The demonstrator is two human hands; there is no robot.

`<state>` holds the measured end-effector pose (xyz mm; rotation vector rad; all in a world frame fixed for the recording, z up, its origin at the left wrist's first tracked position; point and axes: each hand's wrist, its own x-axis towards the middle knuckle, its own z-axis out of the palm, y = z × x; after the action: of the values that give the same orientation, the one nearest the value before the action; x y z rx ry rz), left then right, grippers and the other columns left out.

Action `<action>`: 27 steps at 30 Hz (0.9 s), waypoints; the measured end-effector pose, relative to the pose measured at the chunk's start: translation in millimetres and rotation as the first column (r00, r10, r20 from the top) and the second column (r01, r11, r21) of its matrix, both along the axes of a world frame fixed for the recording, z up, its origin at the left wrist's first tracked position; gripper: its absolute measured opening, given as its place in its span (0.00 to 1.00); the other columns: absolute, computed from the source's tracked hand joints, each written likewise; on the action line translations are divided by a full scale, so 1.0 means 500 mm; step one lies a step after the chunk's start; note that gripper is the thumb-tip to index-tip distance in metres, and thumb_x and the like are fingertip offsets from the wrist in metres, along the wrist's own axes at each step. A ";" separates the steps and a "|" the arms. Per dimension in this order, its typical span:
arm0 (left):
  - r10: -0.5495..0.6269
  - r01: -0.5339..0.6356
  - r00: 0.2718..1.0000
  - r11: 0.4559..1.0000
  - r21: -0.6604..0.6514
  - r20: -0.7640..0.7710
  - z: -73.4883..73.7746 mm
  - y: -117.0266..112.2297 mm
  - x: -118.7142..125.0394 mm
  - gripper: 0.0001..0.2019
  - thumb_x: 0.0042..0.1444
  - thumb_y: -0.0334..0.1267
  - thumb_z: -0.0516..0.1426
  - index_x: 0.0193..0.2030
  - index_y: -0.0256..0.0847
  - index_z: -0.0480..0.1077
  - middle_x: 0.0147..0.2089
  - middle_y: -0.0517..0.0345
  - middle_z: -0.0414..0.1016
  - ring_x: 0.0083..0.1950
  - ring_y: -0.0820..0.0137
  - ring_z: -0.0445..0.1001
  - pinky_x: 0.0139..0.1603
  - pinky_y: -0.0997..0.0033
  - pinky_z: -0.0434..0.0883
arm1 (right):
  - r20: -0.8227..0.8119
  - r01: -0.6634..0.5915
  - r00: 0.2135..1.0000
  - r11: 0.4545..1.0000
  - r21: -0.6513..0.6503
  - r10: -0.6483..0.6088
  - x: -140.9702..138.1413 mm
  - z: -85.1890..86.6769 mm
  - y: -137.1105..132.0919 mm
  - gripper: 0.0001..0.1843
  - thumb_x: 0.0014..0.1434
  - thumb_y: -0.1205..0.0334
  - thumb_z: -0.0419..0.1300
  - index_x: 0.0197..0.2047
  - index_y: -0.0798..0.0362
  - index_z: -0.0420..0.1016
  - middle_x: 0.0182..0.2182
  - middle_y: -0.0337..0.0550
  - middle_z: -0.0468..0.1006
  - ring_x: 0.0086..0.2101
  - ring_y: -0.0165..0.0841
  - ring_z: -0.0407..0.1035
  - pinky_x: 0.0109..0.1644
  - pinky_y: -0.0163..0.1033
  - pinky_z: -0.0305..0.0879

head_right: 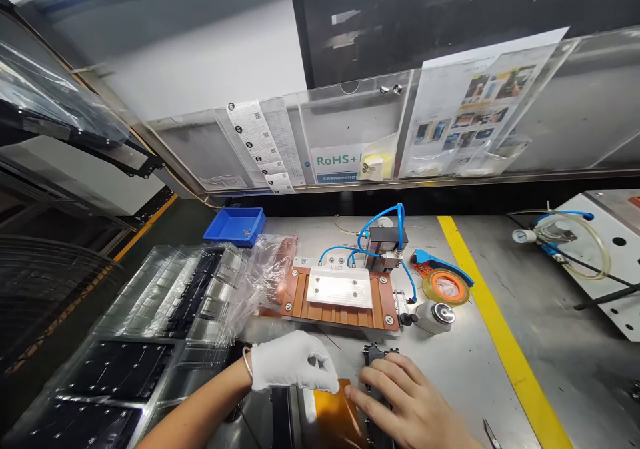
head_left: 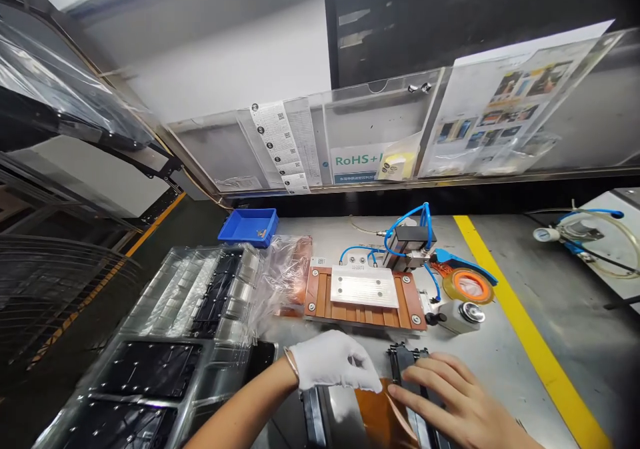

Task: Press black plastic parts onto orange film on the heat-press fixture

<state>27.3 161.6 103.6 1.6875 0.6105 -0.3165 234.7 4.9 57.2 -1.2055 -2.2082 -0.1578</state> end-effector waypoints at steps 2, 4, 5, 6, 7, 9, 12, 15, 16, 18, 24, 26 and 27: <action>0.085 -0.086 0.996 0.996 -0.038 -0.017 0.000 -0.005 0.001 0.10 0.49 0.45 0.64 0.32 0.42 0.81 0.29 0.64 0.78 0.33 0.72 0.72 0.34 0.76 0.66 | 0.014 -0.004 1.000 1.000 -0.022 0.004 0.002 -0.005 -0.003 0.26 0.73 0.70 0.39 0.59 0.46 0.74 0.40 0.44 0.81 0.43 0.34 0.72 0.54 0.44 0.60; 0.111 -0.110 0.994 0.993 0.041 -0.024 0.003 -0.008 -0.003 0.07 0.51 0.42 0.63 0.30 0.41 0.79 0.25 0.65 0.74 0.30 0.73 0.70 0.31 0.76 0.64 | -0.004 0.016 1.000 0.997 -0.080 -0.017 0.009 -0.019 -0.008 0.23 0.72 0.69 0.43 0.64 0.45 0.68 0.43 0.45 0.81 0.44 0.34 0.73 0.52 0.42 0.64; 0.119 -0.114 0.993 0.983 0.147 -0.024 0.004 -0.009 -0.007 0.08 0.53 0.42 0.62 0.30 0.41 0.79 0.26 0.65 0.74 0.30 0.73 0.70 0.32 0.75 0.64 | -0.057 0.049 0.997 0.989 -0.142 -0.058 0.015 -0.030 -0.010 0.23 0.72 0.67 0.47 0.66 0.46 0.65 0.45 0.45 0.81 0.44 0.34 0.74 0.51 0.41 0.66; 0.127 -0.118 0.992 0.954 0.277 -0.016 0.004 -0.009 -0.012 0.08 0.55 0.42 0.61 0.30 0.41 0.78 0.28 0.63 0.75 0.32 0.72 0.71 0.34 0.73 0.65 | -0.155 0.106 0.977 0.963 -0.249 -0.147 0.023 -0.044 -0.010 0.23 0.70 0.65 0.51 0.67 0.46 0.63 0.45 0.45 0.81 0.43 0.34 0.74 0.49 0.39 0.69; 0.133 -0.122 0.991 0.906 0.404 0.002 0.002 -0.008 -0.018 0.09 0.58 0.43 0.59 0.31 0.42 0.78 0.31 0.62 0.76 0.34 0.70 0.72 0.37 0.72 0.66 | -0.265 0.176 0.919 0.906 -0.385 -0.292 0.034 -0.061 -0.009 0.24 0.69 0.61 0.55 0.66 0.46 0.64 0.44 0.45 0.81 0.41 0.34 0.75 0.46 0.39 0.70; 0.126 -0.136 0.990 0.805 0.577 0.058 -0.005 -0.005 -0.032 0.10 0.62 0.44 0.56 0.36 0.43 0.76 0.38 0.60 0.79 0.40 0.68 0.74 0.43 0.69 0.67 | -0.398 0.246 0.682 0.705 -0.666 -0.614 0.065 -0.099 0.001 0.20 0.65 0.50 0.56 0.58 0.47 0.72 0.40 0.45 0.81 0.36 0.37 0.75 0.43 0.41 0.72; 0.110 -0.168 0.985 0.777 0.607 0.132 -0.012 0.003 -0.044 0.11 0.65 0.44 0.53 0.42 0.46 0.75 0.43 0.60 0.79 0.44 0.68 0.75 0.47 0.69 0.67 | -0.388 0.287 0.486 0.562 -0.776 -0.783 0.120 -0.151 0.037 0.22 0.58 0.40 0.54 0.40 0.49 0.77 0.40 0.51 0.81 0.41 0.47 0.75 0.48 0.52 0.70; 0.209 -0.284 0.958 0.787 0.548 0.196 -0.005 0.012 -0.043 0.09 0.64 0.43 0.54 0.41 0.46 0.75 0.40 0.61 0.79 0.42 0.69 0.74 0.46 0.70 0.67 | -0.406 0.265 0.379 0.518 -0.813 -0.831 0.147 -0.174 0.076 0.29 0.50 0.36 0.56 0.42 0.51 0.78 0.42 0.54 0.81 0.44 0.51 0.73 0.52 0.55 0.66; 0.269 -0.342 0.939 0.794 0.503 0.214 -0.002 0.015 -0.041 0.08 0.63 0.43 0.55 0.40 0.46 0.75 0.38 0.62 0.79 0.41 0.70 0.74 0.45 0.70 0.67 | -0.412 0.249 0.342 0.504 -0.827 -0.845 0.145 -0.175 0.084 0.32 0.49 0.34 0.57 0.44 0.52 0.78 0.41 0.54 0.81 0.43 0.50 0.73 0.51 0.55 0.66; 0.399 -0.465 0.885 0.795 0.390 0.242 0.002 0.022 -0.037 0.07 0.60 0.43 0.57 0.37 0.45 0.75 0.35 0.63 0.77 0.38 0.71 0.72 0.42 0.71 0.67 | -0.426 0.178 0.277 0.482 -0.858 -0.861 0.120 -0.168 0.090 0.37 0.47 0.31 0.59 0.48 0.53 0.77 0.41 0.52 0.81 0.38 0.46 0.72 0.48 0.51 0.66; 0.625 -0.661 0.750 0.722 0.207 0.215 -0.021 0.053 -0.041 0.09 0.57 0.45 0.57 0.32 0.43 0.73 0.27 0.66 0.70 0.27 0.74 0.63 0.32 0.72 0.62 | -0.461 -0.264 0.120 0.420 -0.868 -0.879 0.001 -0.135 0.066 0.48 0.46 0.17 0.46 0.34 0.56 0.81 0.27 0.49 0.79 0.18 0.31 0.61 0.24 0.38 0.57; 0.647 -0.680 0.733 0.705 0.200 0.211 -0.035 0.064 -0.043 0.10 0.56 0.45 0.56 0.31 0.43 0.72 0.27 0.67 0.69 0.27 0.74 0.63 0.32 0.72 0.62 | -0.488 -0.295 0.055 0.453 -0.841 -0.871 -0.011 -0.128 0.063 0.44 0.48 0.18 0.50 0.35 0.54 0.79 0.28 0.45 0.77 0.20 0.28 0.59 0.26 0.37 0.57; 0.654 -0.687 0.727 0.700 0.197 0.208 -0.042 0.069 -0.044 0.10 0.56 0.45 0.56 0.31 0.43 0.71 0.27 0.67 0.69 0.28 0.73 0.64 0.32 0.72 0.62 | -0.501 -0.291 0.035 0.471 -0.833 -0.865 -0.012 -0.125 0.064 0.41 0.47 0.19 0.53 0.35 0.52 0.78 0.27 0.42 0.76 0.21 0.28 0.58 0.27 0.36 0.56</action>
<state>5.2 196.2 82.7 1.5861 1.1693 0.4211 228.8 36.7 -5.3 -1.5628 -0.4447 1.3484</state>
